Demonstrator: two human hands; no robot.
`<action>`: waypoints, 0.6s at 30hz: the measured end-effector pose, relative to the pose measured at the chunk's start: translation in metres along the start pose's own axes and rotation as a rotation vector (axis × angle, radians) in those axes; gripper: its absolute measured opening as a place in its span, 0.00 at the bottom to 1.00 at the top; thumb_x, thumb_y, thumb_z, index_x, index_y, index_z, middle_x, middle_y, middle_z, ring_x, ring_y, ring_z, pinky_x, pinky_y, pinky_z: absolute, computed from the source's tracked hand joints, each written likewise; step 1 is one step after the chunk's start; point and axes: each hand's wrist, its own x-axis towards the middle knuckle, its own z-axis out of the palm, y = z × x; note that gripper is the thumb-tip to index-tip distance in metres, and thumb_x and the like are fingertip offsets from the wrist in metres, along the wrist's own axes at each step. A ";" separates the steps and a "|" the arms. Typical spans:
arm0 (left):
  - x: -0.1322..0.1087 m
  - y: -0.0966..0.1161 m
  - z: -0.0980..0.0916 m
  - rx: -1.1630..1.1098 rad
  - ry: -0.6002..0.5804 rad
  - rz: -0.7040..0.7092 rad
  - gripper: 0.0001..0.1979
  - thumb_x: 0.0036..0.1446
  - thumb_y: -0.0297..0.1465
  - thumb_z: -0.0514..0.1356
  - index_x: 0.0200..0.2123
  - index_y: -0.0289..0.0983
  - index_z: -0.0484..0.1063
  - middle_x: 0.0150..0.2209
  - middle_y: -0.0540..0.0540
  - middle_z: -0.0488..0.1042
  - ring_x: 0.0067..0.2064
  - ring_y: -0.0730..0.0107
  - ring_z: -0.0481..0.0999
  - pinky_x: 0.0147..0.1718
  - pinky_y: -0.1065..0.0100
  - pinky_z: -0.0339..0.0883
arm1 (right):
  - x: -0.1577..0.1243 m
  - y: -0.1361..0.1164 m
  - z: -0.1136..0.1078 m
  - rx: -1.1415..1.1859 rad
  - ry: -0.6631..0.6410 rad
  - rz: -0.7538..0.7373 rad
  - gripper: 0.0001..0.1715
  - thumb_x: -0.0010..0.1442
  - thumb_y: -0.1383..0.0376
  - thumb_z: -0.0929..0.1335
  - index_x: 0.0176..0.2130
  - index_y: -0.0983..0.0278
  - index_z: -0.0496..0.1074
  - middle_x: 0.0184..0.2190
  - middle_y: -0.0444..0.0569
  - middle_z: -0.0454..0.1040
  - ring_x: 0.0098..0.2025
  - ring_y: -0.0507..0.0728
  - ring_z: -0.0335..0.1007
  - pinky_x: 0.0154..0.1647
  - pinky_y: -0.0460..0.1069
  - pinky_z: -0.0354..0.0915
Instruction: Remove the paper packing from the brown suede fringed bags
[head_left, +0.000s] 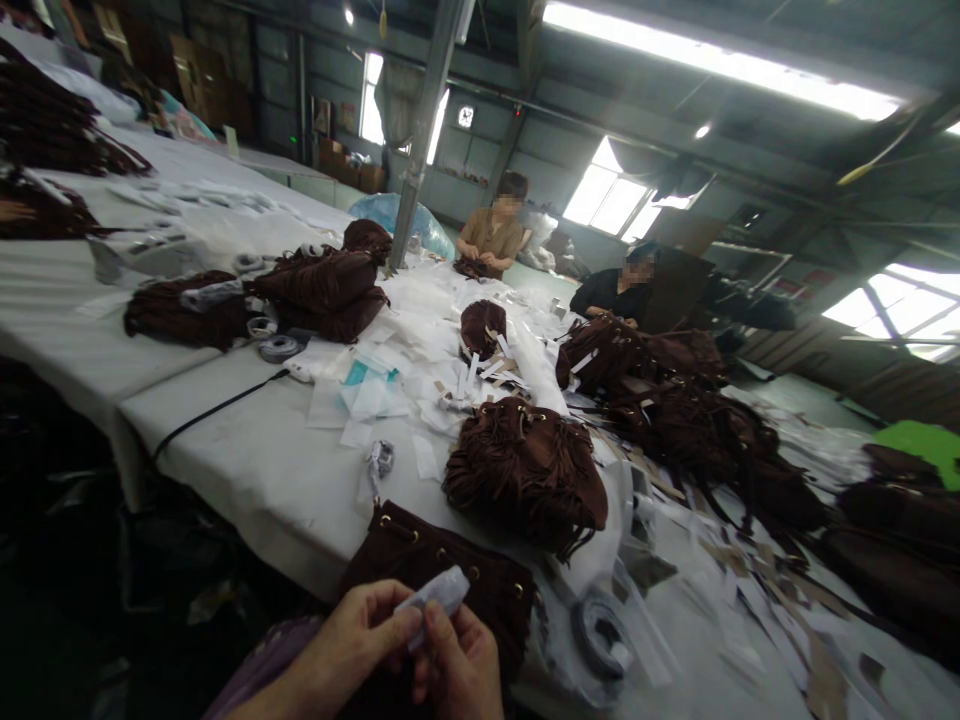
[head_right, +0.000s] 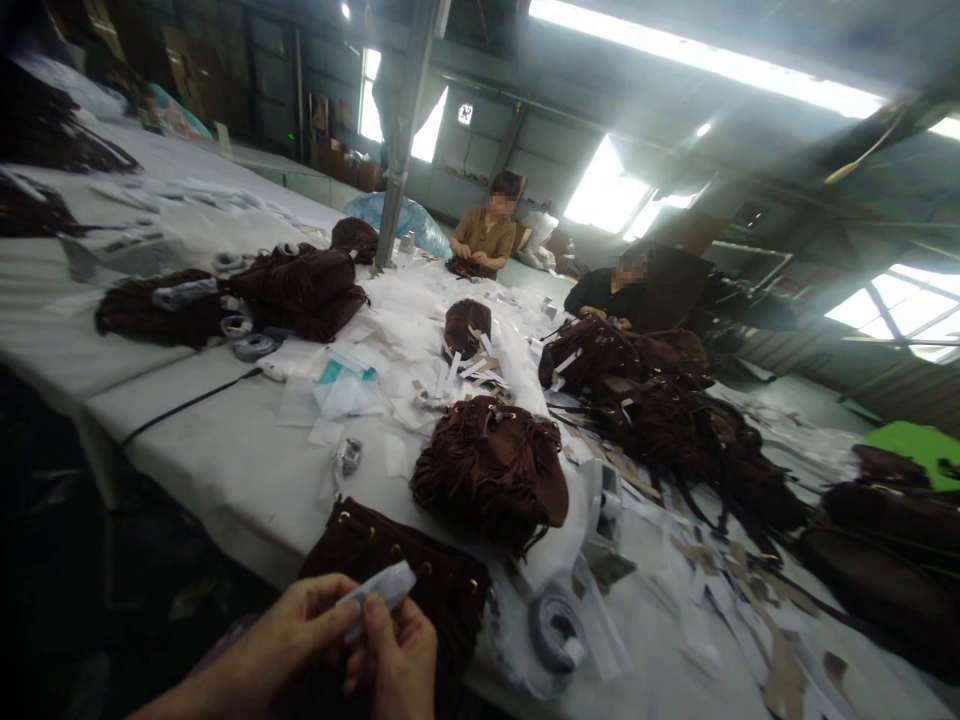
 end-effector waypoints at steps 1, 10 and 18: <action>-0.001 0.002 0.000 0.057 -0.013 0.011 0.21 0.53 0.47 0.60 0.33 0.32 0.71 0.24 0.49 0.73 0.25 0.72 0.72 0.24 0.73 0.61 | 0.001 0.001 -0.001 -0.026 0.002 -0.016 0.30 0.45 0.45 0.73 0.31 0.69 0.72 0.11 0.39 0.65 0.11 0.45 0.54 0.09 0.40 0.52; 0.003 -0.019 0.002 0.100 0.070 -0.038 0.25 0.47 0.55 0.60 0.27 0.36 0.67 0.19 0.53 0.69 0.20 0.74 0.69 0.18 0.75 0.62 | -0.010 -0.004 -0.011 -0.290 0.003 -0.114 0.28 0.49 0.45 0.70 0.33 0.69 0.76 0.19 0.45 0.71 0.18 0.48 0.58 0.17 0.43 0.54; 0.017 -0.035 -0.009 0.141 0.081 -0.077 0.28 0.43 0.58 0.60 0.24 0.36 0.68 0.18 0.53 0.69 0.16 0.78 0.64 0.14 0.77 0.56 | 0.012 -0.134 -0.192 -0.730 1.055 -0.410 0.34 0.52 0.44 0.63 0.41 0.68 0.75 0.35 0.56 0.78 0.35 0.60 0.70 0.34 0.50 0.64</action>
